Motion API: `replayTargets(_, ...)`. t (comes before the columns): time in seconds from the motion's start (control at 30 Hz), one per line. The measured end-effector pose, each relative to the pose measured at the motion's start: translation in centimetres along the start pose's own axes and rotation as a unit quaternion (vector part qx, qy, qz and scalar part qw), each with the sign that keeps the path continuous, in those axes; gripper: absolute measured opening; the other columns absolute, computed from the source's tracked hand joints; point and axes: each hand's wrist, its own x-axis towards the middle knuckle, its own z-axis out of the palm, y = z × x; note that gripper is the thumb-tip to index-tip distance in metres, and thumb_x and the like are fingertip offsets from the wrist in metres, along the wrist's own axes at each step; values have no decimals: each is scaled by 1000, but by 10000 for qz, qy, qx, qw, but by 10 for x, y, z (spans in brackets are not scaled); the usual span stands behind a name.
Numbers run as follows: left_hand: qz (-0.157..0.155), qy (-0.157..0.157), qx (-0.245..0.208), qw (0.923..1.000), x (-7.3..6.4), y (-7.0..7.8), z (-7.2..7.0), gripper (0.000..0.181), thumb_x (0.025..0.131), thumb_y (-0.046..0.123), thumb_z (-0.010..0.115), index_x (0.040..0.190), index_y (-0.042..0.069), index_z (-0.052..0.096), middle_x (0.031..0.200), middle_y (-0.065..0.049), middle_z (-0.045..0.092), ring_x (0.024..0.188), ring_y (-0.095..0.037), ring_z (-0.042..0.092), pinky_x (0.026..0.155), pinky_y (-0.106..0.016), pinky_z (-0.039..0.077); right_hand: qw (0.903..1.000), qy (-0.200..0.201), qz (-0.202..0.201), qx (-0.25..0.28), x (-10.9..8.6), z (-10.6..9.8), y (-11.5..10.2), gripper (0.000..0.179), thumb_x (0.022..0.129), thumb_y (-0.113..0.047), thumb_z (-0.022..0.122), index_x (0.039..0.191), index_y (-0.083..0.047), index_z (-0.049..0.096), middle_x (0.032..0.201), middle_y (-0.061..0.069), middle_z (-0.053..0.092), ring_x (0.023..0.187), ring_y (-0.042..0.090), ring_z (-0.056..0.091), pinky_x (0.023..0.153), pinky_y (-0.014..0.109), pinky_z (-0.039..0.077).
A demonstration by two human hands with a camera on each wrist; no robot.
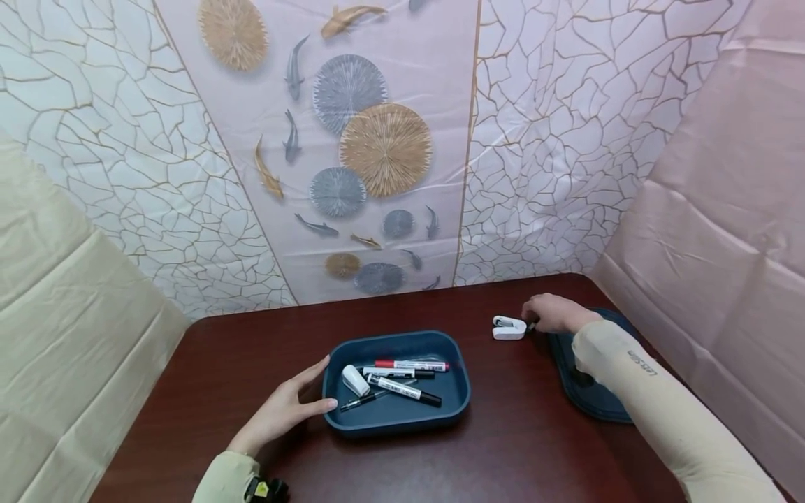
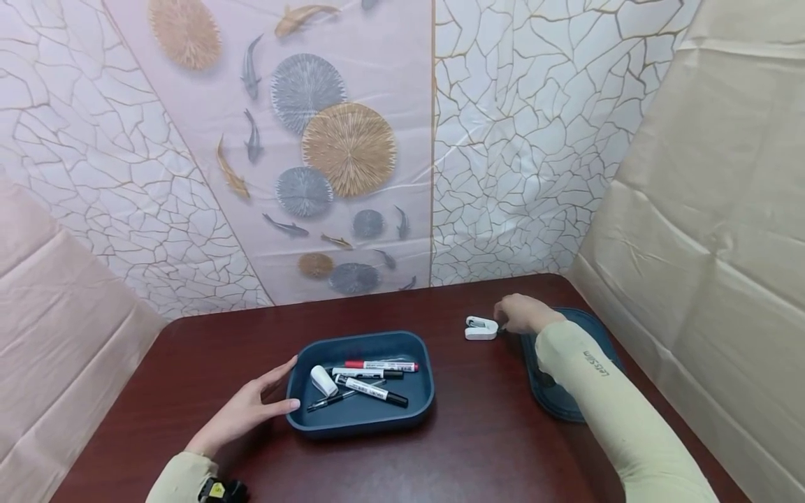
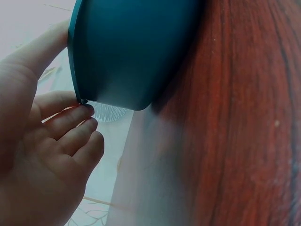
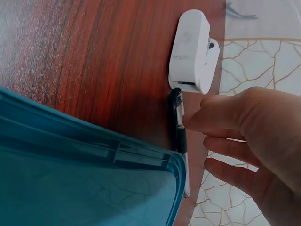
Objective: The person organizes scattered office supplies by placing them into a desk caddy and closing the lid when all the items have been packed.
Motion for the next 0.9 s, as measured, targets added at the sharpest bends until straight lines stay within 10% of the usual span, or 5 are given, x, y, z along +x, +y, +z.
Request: replayTargets(0.9, -73, 110, -19, 9999, -2, 1, 2, 80, 87, 39, 80, 156, 28, 41, 159, 0, 39, 147, -32, 32, 112, -62, 33, 9992, 282, 265, -6, 5, 28, 10, 18, 88, 5, 65, 101, -6, 71, 97, 8, 63, 82, 22, 55, 82, 48, 54)
